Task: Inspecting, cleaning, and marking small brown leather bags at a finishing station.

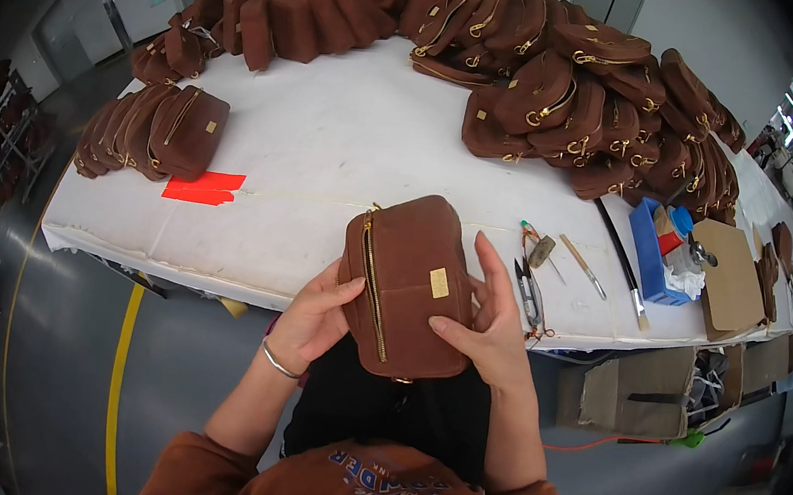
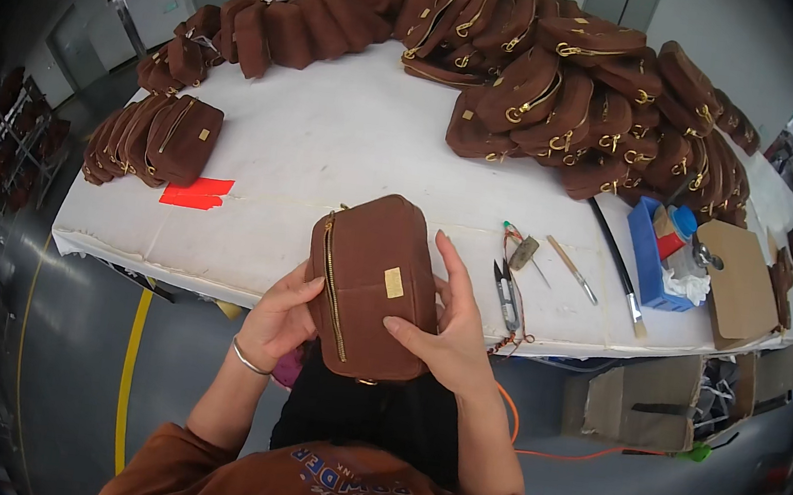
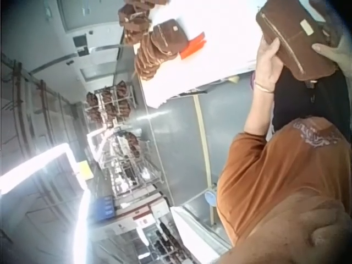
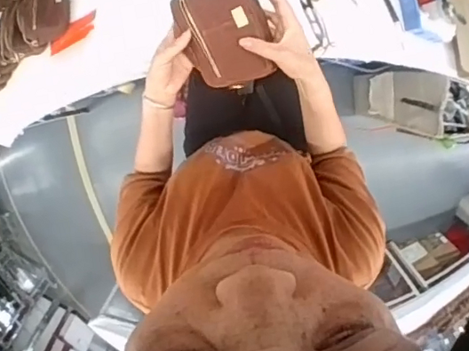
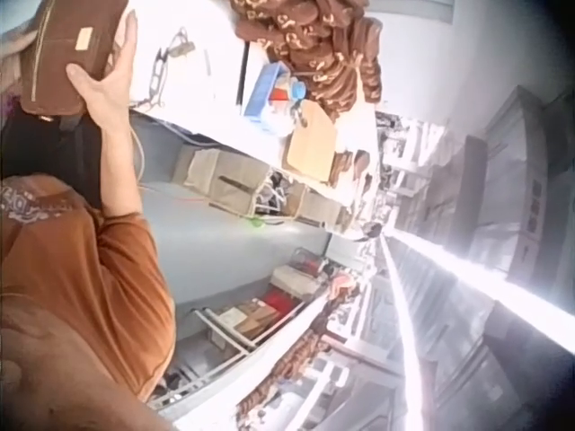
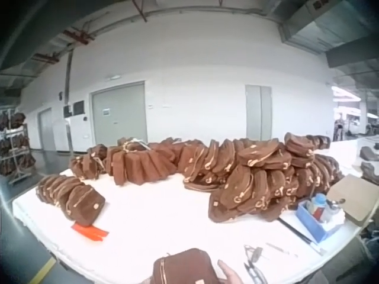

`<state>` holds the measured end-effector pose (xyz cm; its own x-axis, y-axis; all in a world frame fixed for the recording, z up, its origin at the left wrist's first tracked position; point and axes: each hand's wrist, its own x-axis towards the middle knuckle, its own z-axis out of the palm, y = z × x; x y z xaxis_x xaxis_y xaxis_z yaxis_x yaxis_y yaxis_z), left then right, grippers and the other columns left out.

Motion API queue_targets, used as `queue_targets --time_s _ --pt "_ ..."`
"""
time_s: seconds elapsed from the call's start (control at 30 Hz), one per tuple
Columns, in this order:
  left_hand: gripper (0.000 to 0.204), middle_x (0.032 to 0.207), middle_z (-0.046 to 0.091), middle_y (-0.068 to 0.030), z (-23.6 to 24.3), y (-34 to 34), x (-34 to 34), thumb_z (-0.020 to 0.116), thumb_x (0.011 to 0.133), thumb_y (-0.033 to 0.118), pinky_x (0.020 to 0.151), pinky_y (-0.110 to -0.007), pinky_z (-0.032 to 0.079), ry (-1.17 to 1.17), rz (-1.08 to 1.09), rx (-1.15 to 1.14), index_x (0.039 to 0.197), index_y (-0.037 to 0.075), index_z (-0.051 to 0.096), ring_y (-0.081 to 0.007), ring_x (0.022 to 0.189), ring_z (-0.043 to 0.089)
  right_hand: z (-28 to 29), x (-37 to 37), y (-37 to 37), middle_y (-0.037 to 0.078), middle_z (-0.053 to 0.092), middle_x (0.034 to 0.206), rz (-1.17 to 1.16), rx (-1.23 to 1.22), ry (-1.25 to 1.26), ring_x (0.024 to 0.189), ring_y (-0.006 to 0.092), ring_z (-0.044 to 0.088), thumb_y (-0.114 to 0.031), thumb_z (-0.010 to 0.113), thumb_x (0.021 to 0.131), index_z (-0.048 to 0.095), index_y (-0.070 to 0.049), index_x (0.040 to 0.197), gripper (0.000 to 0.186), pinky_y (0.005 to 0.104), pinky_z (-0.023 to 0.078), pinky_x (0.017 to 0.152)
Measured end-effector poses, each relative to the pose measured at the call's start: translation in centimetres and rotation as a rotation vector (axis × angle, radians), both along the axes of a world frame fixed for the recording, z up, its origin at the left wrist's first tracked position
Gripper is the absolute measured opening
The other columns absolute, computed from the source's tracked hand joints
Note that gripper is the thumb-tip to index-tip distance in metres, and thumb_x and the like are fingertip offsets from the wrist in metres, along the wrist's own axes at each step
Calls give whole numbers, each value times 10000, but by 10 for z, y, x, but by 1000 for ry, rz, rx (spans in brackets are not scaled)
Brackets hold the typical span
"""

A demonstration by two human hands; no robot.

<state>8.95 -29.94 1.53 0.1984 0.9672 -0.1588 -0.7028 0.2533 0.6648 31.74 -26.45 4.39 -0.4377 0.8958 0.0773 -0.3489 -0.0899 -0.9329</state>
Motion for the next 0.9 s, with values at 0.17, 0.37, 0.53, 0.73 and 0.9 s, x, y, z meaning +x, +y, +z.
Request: queue_targets --time_s 0.17,0.37,0.53,0.73,0.9 --pt "509 1393 516 -103 -18 4 -12 518 986 249 1082 -395 366 -12 -62 109 1433 38 402 -232 1290 491 46 9 8 194 142 1612 -59 569 -449 1434 346 322 50 751 690 208 -87 1550 1026 423 347 1135" --pt "524 1413 513 -121 16 14 -7 525 979 407 1096 -416 355 -471 -144 30 1370 60 486 -258 1290 492 65 3 4 208 175 1601 59 1003 -746 1373 367 390 136 617 688 285 -67 1523 921 431 373 1078" --pt "418 1249 634 -90 -4 29 -22 528 998 426 946 -389 494 -267 4 -90 1219 80 604 -220 1133 610 62 0 -7 205 211 1592 84 1059 -811 1362 350 406 130 611 686 307 -49 1508 895 443 368 1081" --pt "353 1204 657 -64 -13 28 -33 493 1027 365 906 -379 523 -222 14 -92 1210 89 615 -205 1083 637 40 4 -7 212 377 1503 -148 992 -829 1305 363 465 -18 778 713 280 -43 1514 944 445 383 1074" --pt "428 1326 592 -90 7 30 -21 446 1043 375 1005 -424 474 -259 14 -119 1346 81 518 -229 1203 578 6 15 13 189 608 1256 -424 609 -533 1107 249 615 -66 857 693 265 -20 1518 1016 358 484 949"
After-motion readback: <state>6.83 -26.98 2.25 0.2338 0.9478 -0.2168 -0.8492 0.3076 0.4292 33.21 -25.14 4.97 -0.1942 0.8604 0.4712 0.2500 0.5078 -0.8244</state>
